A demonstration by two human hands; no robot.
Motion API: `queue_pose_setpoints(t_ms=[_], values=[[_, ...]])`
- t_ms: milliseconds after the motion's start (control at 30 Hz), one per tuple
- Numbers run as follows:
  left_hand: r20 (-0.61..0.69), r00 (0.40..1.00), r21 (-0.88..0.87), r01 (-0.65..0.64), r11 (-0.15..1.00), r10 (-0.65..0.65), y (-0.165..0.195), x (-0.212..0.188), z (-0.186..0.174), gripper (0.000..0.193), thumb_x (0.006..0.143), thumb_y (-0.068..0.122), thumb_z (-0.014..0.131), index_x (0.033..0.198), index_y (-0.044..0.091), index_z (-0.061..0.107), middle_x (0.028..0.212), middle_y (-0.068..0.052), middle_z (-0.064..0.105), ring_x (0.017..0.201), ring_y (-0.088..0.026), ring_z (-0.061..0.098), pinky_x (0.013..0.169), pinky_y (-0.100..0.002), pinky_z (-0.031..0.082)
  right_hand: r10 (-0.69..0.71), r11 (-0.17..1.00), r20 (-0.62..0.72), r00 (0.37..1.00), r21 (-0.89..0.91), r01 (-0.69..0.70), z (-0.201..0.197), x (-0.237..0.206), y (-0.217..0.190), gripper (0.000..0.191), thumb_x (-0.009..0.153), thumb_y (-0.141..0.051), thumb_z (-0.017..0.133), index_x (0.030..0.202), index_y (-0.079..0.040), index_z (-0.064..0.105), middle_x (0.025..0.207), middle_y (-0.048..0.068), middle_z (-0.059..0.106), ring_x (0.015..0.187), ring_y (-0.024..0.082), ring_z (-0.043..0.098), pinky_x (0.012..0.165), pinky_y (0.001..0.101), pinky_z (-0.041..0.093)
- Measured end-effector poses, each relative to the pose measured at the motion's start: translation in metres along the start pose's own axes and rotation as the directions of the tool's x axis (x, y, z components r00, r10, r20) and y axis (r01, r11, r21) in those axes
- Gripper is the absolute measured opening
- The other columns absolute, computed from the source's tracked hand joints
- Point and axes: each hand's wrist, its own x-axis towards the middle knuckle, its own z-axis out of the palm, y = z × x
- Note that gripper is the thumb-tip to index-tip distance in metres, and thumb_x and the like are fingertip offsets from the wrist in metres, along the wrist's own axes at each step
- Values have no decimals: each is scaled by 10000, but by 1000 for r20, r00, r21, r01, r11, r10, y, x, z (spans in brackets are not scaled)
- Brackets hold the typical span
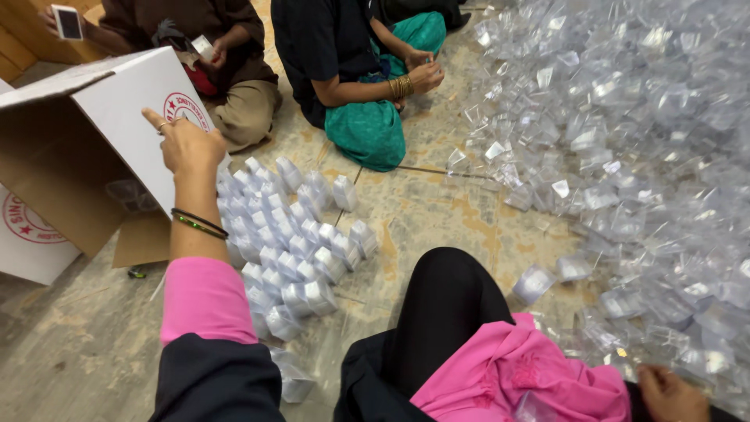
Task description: The person sits cross-legged on the floor among large piles of small clear plastic containers. They pick up individual pieces, press and fold the plastic to shape or close each container, and stack the finished pieces into piles beside them, working through the items one at a time.
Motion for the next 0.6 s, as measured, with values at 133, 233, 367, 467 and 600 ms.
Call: queue_pose_setpoints(t_ms=[133,233,367,467,600], values=[[68,996,88,52,995,-58,-7,15,-6,800,896,428,800,1378,-144,514,1673,-284,56,1199,-488,602,976,-496,521,122,991,79,989,39,-126,-9,14,-1,411,995,-456,647,1181,-114,779,886,138,817,777,296,766,803,437,622],[111,990,107,69,992,-81,-5,15,-4,797,891,445,809,1368,-138,545,1692,-266,62,1212,-476,609,1000,-485,519,105,994,76,992,-10,-105,-12,16,-2,387,1000,-437,651,1166,-115,788,885,127,826,780,281,782,782,397,618],[120,989,125,78,989,-93,0,13,-3,806,878,452,817,1357,-139,550,1684,-261,59,1212,-469,602,1000,-474,511,22,1000,10,1000,13,-22,-9,14,-2,384,981,-421,685,1147,-90,782,919,133,808,858,258,786,856,389,606],[155,982,148,83,986,-106,3,17,0,769,879,431,813,1351,-124,567,1697,-240,55,1220,-461,602,998,-478,513,131,991,55,990,34,-133,-5,14,0,368,991,-397,689,1175,-91,779,930,142,809,799,279,802,790,410,628],[152,984,205,58,977,-91,3,25,4,746,870,441,804,1348,-92,593,1701,-222,82,1200,-458,619,974,-475,530,49,999,8,999,16,-49,1,17,5,364,980,-409,694,1163,-109,786,922,138,810,879,247,792,874,362,608]])
